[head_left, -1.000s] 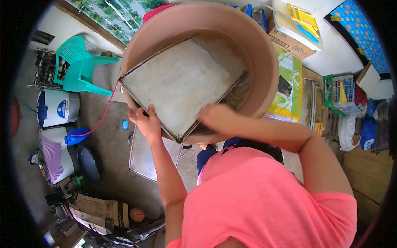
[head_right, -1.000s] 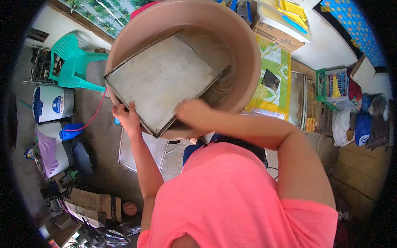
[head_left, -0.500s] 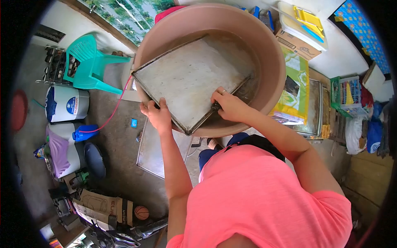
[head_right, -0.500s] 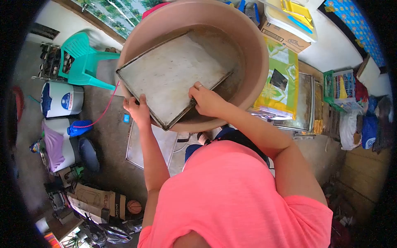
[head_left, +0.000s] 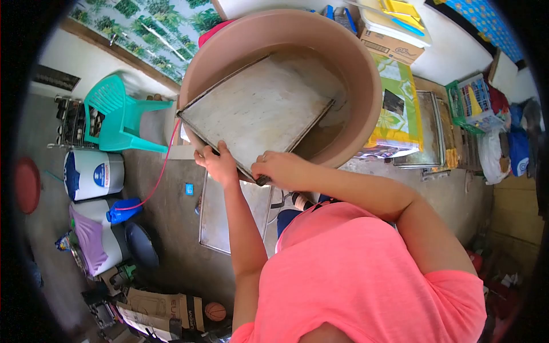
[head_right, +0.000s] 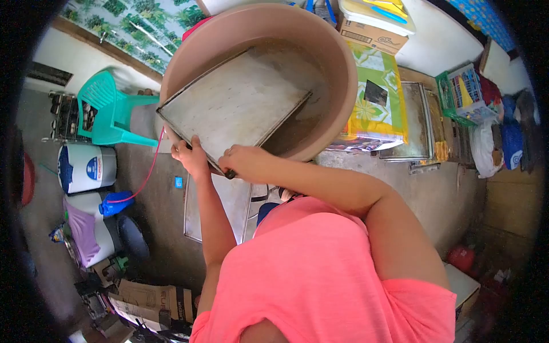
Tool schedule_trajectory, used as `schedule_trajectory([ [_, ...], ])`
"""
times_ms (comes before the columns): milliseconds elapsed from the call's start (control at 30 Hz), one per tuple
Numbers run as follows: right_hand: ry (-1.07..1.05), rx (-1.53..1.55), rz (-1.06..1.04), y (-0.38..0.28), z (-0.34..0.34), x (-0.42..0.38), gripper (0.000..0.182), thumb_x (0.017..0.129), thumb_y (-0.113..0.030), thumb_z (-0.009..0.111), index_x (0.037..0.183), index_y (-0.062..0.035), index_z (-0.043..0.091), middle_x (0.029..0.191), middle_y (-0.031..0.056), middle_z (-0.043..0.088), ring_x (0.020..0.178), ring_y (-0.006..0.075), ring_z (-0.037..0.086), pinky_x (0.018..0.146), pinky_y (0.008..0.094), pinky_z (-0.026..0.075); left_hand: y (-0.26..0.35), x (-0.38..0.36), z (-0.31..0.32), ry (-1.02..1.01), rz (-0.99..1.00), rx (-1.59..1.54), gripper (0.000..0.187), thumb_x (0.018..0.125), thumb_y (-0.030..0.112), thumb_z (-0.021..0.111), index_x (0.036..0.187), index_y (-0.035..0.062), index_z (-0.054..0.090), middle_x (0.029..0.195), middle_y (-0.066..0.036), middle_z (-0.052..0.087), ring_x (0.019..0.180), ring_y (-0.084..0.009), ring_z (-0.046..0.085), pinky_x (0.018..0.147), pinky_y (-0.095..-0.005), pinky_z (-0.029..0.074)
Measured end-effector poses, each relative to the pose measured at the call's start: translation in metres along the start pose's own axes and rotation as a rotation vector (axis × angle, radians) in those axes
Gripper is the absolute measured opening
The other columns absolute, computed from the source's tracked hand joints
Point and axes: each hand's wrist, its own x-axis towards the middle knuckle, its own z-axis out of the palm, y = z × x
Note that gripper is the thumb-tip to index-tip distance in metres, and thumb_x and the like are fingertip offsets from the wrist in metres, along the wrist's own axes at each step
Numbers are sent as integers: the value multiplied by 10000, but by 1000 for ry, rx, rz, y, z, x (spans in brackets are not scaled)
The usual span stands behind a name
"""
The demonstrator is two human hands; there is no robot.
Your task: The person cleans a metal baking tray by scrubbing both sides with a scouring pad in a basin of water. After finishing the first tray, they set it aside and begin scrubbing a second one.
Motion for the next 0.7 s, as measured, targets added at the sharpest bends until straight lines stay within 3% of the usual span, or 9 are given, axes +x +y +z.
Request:
schedule_trajectory([
  [67,81,-111,7,43,-6,-11,308,637,7,633,930,-87,620,1022,105,618,986,329,568,834,430,481,9,-3,-5,-26,-5,26,405,845,323,637,1086,7,559,1445,-250,240,1096,-440,536,849,-497,479],
  [133,1,-304,359,111,-26,-15,327,624,38,616,919,-99,648,966,135,634,971,352,574,816,450,481,13,-5,-7,-26,-7,54,403,847,322,636,1090,10,560,1446,-246,242,1097,-434,538,850,-494,479],
  [167,64,-376,498,130,-45,-18,155,722,-31,603,853,-95,657,889,184,654,866,369,637,742,473,518,13,-6,-6,-12,-5,66,400,848,321,635,1091,12,560,1445,-244,246,1099,-431,539,849,-492,480],
  [267,11,-415,324,149,-45,-6,170,782,-53,564,948,-42,602,860,193,655,850,358,648,725,463,522,9,-3,-2,26,-12,34,395,852,321,631,1085,9,560,1444,-232,260,1105,-422,540,846,-489,480],
  [333,-59,-459,153,117,-33,-1,213,786,-35,554,997,-4,550,858,190,655,848,365,646,725,460,523,10,-3,-1,30,-37,-19,397,855,322,628,1081,4,555,1448,-216,275,1112,-416,539,845,-491,479],
  [433,-88,-317,-50,107,-38,-8,152,815,-72,528,949,-15,571,870,192,654,851,365,648,737,462,522,7,-4,-1,24,-56,20,403,857,323,625,1092,5,548,1455,-215,270,1119,-422,534,861,-491,472],
  [567,-277,-500,299,212,-90,-10,170,804,-95,558,916,-52,680,953,170,678,895,335,665,777,439,532,2,-3,-1,27,-25,-17,393,854,285,642,1092,-9,535,1453,-219,271,1108,-427,533,893,-471,454],
  [700,-339,-600,409,276,-84,-4,181,794,-101,575,919,-42,692,953,179,682,888,336,673,742,447,546,2,-5,1,81,-35,-39,359,859,262,646,1059,-16,538,1434,-237,297,1161,-424,481,913,-463,436],
])
